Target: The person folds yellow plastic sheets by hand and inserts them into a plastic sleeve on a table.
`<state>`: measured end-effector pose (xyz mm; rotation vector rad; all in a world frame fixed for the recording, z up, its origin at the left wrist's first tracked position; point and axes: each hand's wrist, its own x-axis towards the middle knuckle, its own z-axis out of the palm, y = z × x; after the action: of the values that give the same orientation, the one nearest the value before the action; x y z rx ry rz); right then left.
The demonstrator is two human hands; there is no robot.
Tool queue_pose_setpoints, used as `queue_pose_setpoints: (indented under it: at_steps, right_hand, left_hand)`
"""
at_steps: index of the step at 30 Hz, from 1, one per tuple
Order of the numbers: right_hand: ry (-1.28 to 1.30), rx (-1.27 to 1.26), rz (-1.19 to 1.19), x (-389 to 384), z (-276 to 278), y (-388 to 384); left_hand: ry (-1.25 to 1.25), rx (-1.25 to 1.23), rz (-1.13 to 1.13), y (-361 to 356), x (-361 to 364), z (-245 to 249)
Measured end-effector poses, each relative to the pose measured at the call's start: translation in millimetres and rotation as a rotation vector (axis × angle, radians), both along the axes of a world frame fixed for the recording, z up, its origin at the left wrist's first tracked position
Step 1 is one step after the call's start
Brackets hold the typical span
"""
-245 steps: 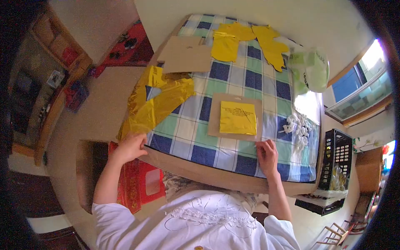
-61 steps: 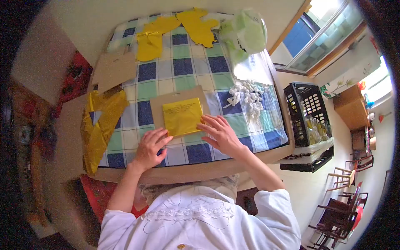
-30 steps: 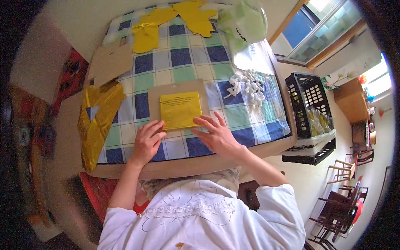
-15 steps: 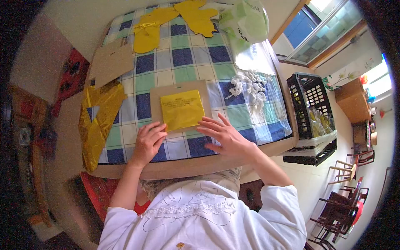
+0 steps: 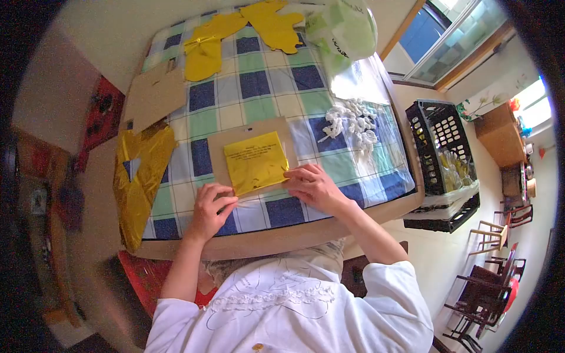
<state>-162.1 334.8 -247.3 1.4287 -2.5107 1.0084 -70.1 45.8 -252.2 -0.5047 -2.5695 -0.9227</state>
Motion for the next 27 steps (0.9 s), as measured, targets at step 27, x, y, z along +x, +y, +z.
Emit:
queue_pose_setpoints:
  at_steps: [27]
  right_hand:
    - [-0.316, -0.213, -0.378, 1.0, -16.6, -21.5]
  left_hand:
    - [-0.145, 0.079, 0.311, 13.8, -13.6, -19.9]
